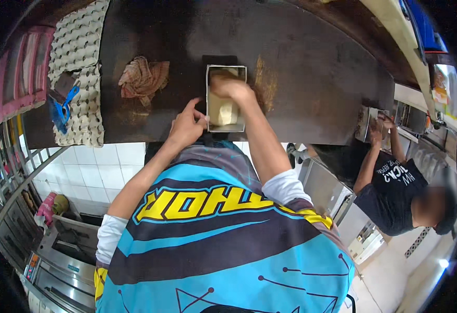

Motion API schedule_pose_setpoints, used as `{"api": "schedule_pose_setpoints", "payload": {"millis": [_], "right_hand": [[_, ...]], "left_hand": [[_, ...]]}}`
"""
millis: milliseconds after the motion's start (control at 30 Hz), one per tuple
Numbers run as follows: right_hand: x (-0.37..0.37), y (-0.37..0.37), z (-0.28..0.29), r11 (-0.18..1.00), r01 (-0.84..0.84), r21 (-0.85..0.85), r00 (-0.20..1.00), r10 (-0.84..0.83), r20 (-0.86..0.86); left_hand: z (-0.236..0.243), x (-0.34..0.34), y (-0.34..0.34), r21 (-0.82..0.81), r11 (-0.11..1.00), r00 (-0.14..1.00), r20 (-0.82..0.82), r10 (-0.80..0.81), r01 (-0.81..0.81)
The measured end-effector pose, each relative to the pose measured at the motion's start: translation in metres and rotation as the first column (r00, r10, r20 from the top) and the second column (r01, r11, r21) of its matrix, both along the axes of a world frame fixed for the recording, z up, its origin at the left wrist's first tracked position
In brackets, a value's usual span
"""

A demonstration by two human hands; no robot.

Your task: Preparing bread dough by measuring ingredients, using an industrial mixer, and filling loaf tins.

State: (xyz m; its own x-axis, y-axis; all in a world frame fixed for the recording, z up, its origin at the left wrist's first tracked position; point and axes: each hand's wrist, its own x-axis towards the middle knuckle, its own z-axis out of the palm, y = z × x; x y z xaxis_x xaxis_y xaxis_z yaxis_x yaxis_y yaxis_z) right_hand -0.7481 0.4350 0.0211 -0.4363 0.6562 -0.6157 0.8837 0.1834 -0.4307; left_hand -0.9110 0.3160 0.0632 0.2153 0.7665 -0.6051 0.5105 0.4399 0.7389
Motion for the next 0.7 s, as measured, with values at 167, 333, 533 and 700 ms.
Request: {"api": "schedule_pose_setpoints", "payload": {"millis": [167,333,533,700], "right_hand": [[0.01,-0.008,0.039,0.987,-0.15,0.054,0.989,0.15,0.014],[0.007,0.002,-0.004,0.999,-0.022,0.039,0.999,0.023,-0.022],[0.008,-0.01,-0.002,0.997,-0.012,-0.072,1.0,0.014,0.023],[0.0,-0.02,0.039,0.992,-0.122,-0.042,0.993,0.122,-0.006]], "left_hand": [[-0.012,-0.002,-0.007,0.009,0.997,0.996,0.019,0.083,-0.083],[-0.005,-0.003,-0.006,0.028,0.999,1.0,0.008,0.024,-0.025],[-0.005,-0.001,-0.007,-0.027,0.998,0.997,0.058,0.058,-0.057],[-0.015,-0.006,-0.005,-0.055,0.992,0.99,0.078,0.118,-0.114]]}}
